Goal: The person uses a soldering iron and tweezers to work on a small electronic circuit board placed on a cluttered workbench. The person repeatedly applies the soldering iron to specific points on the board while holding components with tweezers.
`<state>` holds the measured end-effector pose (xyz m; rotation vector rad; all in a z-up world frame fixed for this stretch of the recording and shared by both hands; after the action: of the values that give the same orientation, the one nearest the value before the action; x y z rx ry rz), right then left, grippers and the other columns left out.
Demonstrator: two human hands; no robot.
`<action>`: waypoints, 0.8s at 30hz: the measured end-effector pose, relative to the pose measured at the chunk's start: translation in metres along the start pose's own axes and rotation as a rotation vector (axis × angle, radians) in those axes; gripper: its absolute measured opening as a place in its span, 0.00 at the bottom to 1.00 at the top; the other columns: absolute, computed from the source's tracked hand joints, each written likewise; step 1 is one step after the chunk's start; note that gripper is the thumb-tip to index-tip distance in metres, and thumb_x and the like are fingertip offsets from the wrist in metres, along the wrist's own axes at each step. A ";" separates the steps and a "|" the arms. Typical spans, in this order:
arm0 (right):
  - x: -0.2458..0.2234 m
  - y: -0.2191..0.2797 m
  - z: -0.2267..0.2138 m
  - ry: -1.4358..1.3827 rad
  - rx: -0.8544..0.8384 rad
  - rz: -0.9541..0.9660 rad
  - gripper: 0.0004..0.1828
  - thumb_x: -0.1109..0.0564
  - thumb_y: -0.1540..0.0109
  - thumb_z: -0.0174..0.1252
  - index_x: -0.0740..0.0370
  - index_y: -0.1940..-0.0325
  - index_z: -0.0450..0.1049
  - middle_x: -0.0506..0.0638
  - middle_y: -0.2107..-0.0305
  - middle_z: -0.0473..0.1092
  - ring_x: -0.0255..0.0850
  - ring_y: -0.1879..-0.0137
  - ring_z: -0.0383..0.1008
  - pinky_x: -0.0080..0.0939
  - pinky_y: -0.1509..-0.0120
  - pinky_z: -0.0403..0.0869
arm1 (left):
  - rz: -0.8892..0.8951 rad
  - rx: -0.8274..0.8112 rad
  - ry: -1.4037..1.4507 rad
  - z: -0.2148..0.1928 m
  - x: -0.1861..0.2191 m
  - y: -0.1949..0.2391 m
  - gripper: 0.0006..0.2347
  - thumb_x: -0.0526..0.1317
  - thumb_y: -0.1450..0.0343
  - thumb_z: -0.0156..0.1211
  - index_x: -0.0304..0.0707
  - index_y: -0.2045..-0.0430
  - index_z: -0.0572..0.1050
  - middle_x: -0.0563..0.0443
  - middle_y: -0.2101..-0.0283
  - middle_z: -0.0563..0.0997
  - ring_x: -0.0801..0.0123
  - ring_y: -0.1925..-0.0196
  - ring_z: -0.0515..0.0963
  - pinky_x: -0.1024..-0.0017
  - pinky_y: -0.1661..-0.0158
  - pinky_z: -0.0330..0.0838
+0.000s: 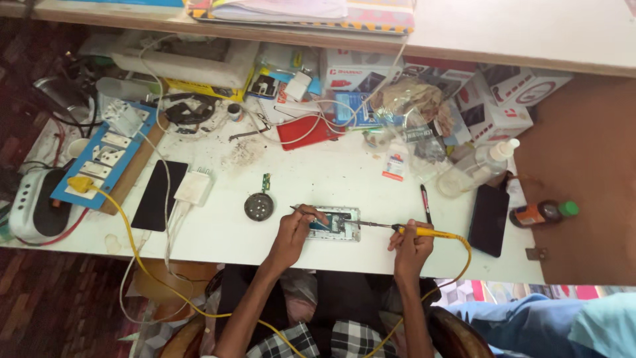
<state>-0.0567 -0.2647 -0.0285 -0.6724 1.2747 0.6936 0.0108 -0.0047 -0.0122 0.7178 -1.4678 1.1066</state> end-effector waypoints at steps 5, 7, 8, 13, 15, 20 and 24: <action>-0.004 0.001 0.002 0.002 -0.014 0.007 0.10 0.55 0.27 0.47 0.64 0.57 0.59 0.52 0.81 0.65 0.34 0.79 0.64 0.32 0.75 0.63 | -0.023 0.009 -0.002 -0.002 0.002 0.000 0.11 0.30 0.22 0.40 0.30 0.61 0.75 0.53 0.61 0.84 0.83 0.76 0.63 0.79 0.71 0.62; -0.005 0.003 0.001 0.006 -0.017 -0.001 0.10 0.55 0.27 0.47 0.64 0.56 0.59 0.52 0.81 0.65 0.34 0.79 0.64 0.32 0.75 0.64 | -0.031 0.014 0.009 0.000 0.001 0.001 0.10 0.31 0.21 0.41 0.31 0.61 0.76 0.53 0.62 0.83 0.84 0.77 0.61 0.80 0.73 0.60; -0.006 0.004 0.001 -0.001 -0.016 -0.005 0.10 0.55 0.27 0.47 0.64 0.56 0.59 0.52 0.81 0.65 0.33 0.79 0.64 0.32 0.74 0.65 | -0.023 0.012 0.012 0.001 0.001 0.001 0.10 0.31 0.20 0.42 0.31 0.61 0.76 0.54 0.63 0.83 0.84 0.77 0.60 0.80 0.73 0.60; -0.009 0.002 0.006 -0.010 -0.006 0.029 0.10 0.55 0.27 0.47 0.65 0.56 0.59 0.52 0.80 0.65 0.34 0.78 0.63 0.32 0.75 0.65 | 0.001 0.001 -0.004 -0.002 0.001 -0.001 0.11 0.32 0.20 0.42 0.30 0.61 0.76 0.54 0.62 0.83 0.83 0.77 0.60 0.79 0.73 0.60; -0.010 0.003 0.005 0.008 -0.011 0.034 0.10 0.55 0.26 0.47 0.65 0.56 0.59 0.52 0.81 0.64 0.34 0.78 0.63 0.32 0.74 0.64 | 0.005 0.007 -0.021 -0.002 0.001 0.000 0.11 0.32 0.20 0.41 0.30 0.61 0.75 0.54 0.61 0.84 0.83 0.77 0.61 0.79 0.73 0.62; -0.010 0.000 0.004 -0.018 -0.020 0.024 0.09 0.56 0.27 0.47 0.64 0.56 0.60 0.51 0.81 0.64 0.34 0.77 0.64 0.33 0.73 0.67 | 0.040 -0.003 -0.019 0.000 0.000 0.000 0.11 0.31 0.19 0.41 0.30 0.60 0.75 0.52 0.59 0.84 0.82 0.76 0.61 0.79 0.69 0.64; -0.007 0.003 0.002 0.012 -0.024 -0.003 0.10 0.55 0.26 0.47 0.64 0.56 0.59 0.50 0.83 0.62 0.35 0.79 0.64 0.33 0.74 0.62 | -0.017 0.019 0.009 0.000 -0.002 0.002 0.10 0.31 0.20 0.40 0.30 0.60 0.74 0.51 0.60 0.84 0.81 0.78 0.60 0.79 0.73 0.61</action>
<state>-0.0592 -0.2620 -0.0220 -0.6989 1.2782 0.7047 0.0100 -0.0043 -0.0147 0.7359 -1.4429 1.1109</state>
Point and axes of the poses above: each hand's wrist, its own y-axis away from the middle knuckle, its own z-axis out of the palm, x = y × z, the point moved 1 cm from there along -y, towards the middle knuckle
